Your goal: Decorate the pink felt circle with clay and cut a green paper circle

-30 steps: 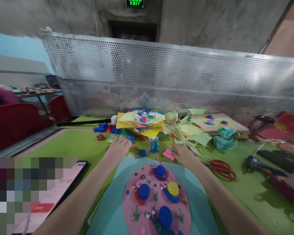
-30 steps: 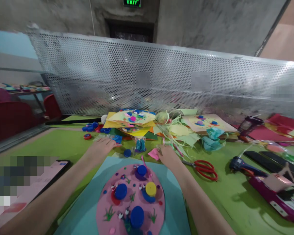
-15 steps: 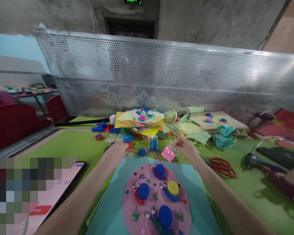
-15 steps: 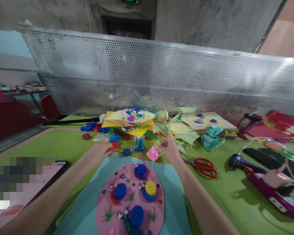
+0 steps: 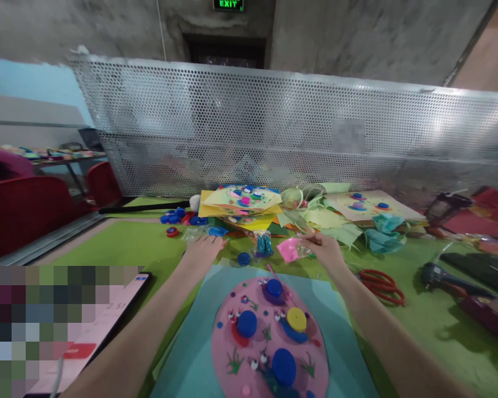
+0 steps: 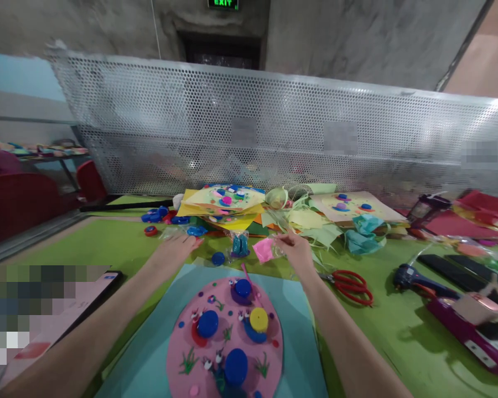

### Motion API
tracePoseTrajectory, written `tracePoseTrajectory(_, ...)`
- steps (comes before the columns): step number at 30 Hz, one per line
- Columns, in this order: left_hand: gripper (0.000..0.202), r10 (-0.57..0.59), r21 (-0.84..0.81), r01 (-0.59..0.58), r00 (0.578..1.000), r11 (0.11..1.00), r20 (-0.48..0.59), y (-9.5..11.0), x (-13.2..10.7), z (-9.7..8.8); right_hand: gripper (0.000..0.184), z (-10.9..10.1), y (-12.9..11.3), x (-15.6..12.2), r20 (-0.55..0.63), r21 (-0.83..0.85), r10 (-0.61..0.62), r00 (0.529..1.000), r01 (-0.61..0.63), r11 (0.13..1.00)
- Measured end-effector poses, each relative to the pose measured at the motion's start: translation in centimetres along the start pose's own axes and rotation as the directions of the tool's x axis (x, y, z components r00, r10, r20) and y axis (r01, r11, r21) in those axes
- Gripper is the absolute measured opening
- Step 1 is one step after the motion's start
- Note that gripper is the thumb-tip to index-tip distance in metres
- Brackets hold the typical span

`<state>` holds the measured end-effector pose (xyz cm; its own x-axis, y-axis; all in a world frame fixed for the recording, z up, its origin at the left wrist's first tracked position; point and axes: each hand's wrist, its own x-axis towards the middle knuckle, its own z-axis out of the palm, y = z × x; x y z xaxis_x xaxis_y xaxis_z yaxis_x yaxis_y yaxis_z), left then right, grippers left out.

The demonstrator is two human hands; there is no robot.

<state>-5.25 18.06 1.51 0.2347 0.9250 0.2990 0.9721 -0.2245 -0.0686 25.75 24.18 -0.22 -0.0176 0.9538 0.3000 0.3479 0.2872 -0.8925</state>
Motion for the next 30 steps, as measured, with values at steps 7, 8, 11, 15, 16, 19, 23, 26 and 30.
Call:
tracePoseTrajectory(7, 0.031, 0.048, 0.023, -0.048, 0.998, 0.999, -0.029, 1.3, -0.6, -0.1, 0.031, 0.9, -0.8, -0.2, -0.047, -0.095, -0.076, 0.996, 0.072, 0.993)
tracePoseTrajectory(8, 0.03, 0.066, 0.021, -0.065, 0.997, 0.998, -0.03, 1.7, -0.6, -0.3, 0.031, 1.0, -1.0, -0.3, -0.039, -0.118, -0.086, 0.996, 0.08, 0.99)
tracePoseTrajectory(11, 0.024, 0.118, -0.005, -0.118, 0.993, 0.993, -0.028, 3.2, -0.4, -0.8, 0.031, 1.2, -1.3, -0.3, -0.023, -0.192, -0.112, 0.993, 0.105, 0.976)
tracePoseTrajectory(15, 0.025, 0.183, -0.067, -0.183, 0.983, 0.981, -0.009, 5.4, 0.0, -0.9, 0.028, 1.3, -1.0, 0.1, -0.011, -0.318, -0.14, 0.99, 0.13, 0.939)
tracePoseTrajectory(16, 0.026, 0.192, -0.076, -0.192, 0.981, 0.978, -0.001, 5.8, 0.1, -0.9, 0.027, 1.4, -0.8, 0.2, -0.004, -0.358, -0.147, 0.989, 0.136, 0.924)
tracePoseTrajectory(19, 0.029, 0.196, -0.088, -0.194, 0.98, 0.977, 0.021, 6.4, 0.2, -0.6, 0.024, 2.0, -0.6, 0.2, 0.036, -0.496, -0.166, 0.985, 0.162, 0.853)
tracePoseTrajectory(23, 0.028, 0.189, -0.093, -0.186, 0.981, 0.978, 0.033, 6.2, 0.4, -0.2, 0.044, 3.1, -1.6, -0.6, 0.05, -0.684, -0.232, 0.971, 0.203, 0.701)
tracePoseTrajectory(26, 0.03, 0.195, -0.101, -0.191, 0.98, 0.976, 0.032, 6.1, 0.5, 0.0, 0.059, 3.7, -3.1, -1.4, 0.256, -0.726, -0.321, 0.912, 0.401, 0.559)
tracePoseTrajectory(30, 0.026, 0.189, -0.123, -0.187, 0.982, 0.975, 0.007, 6.1, 0.7, 0.4, 0.068, 4.0, -4.3, -1.9, 0.592, -0.636, -0.329, 0.736, 0.677, 0.37)
